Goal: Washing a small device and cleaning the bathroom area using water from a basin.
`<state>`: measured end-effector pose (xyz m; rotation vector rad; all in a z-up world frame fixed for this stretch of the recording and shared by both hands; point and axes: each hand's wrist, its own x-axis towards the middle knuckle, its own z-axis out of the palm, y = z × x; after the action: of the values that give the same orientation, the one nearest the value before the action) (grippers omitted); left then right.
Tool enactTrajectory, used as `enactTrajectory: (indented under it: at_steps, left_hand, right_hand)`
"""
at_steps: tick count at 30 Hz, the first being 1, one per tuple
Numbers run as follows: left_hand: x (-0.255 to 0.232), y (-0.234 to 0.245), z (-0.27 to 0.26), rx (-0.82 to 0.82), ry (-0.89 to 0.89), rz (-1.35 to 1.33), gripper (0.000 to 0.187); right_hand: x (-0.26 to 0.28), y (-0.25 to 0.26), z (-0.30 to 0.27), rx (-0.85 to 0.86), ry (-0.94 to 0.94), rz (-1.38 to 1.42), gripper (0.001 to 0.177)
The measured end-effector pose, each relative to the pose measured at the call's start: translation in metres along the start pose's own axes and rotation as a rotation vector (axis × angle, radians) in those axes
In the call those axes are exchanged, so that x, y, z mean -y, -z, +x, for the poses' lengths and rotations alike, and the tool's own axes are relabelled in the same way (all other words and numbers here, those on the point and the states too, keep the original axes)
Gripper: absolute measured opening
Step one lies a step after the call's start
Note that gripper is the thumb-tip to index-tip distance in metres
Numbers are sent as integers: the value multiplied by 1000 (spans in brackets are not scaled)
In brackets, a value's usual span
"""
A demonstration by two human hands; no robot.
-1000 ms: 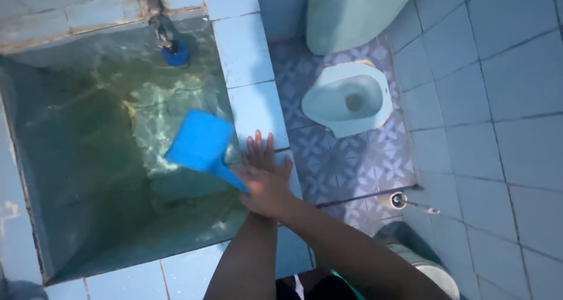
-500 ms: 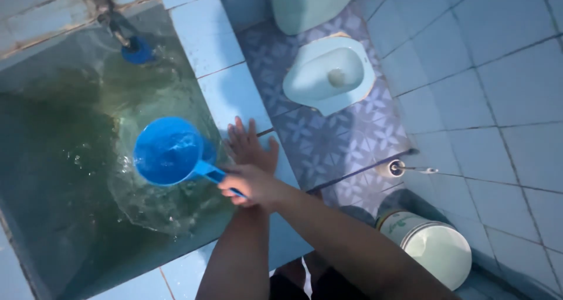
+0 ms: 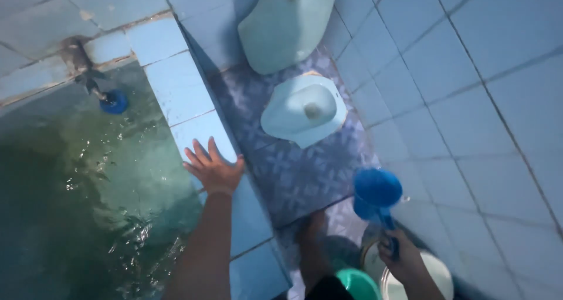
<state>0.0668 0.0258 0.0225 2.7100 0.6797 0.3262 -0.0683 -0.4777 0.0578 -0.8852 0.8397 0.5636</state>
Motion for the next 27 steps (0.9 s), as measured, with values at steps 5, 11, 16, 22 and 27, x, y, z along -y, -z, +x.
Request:
enactTrajectory:
  at_steps: [5, 11, 16, 22, 27]
  left_hand:
    - [-20, 10, 23, 120, 68, 86, 103]
    - [-24, 16, 22, 137, 121, 101, 93]
    - [-26, 13, 25, 171, 127, 133, 94]
    - [-28, 19, 30, 239, 130, 164, 94]
    - [-30, 19, 34, 311, 135, 246, 94]
  right_hand:
    - [33, 111, 164, -396, -63, 46, 18]
    - [98, 62, 312, -490, -25, -38, 19]
    - [142, -61, 392, -495, 76, -300, 18]
    - [156, -236, 294, -18, 117, -408, 21]
    - [105, -318, 233, 452, 11, -480, 60]
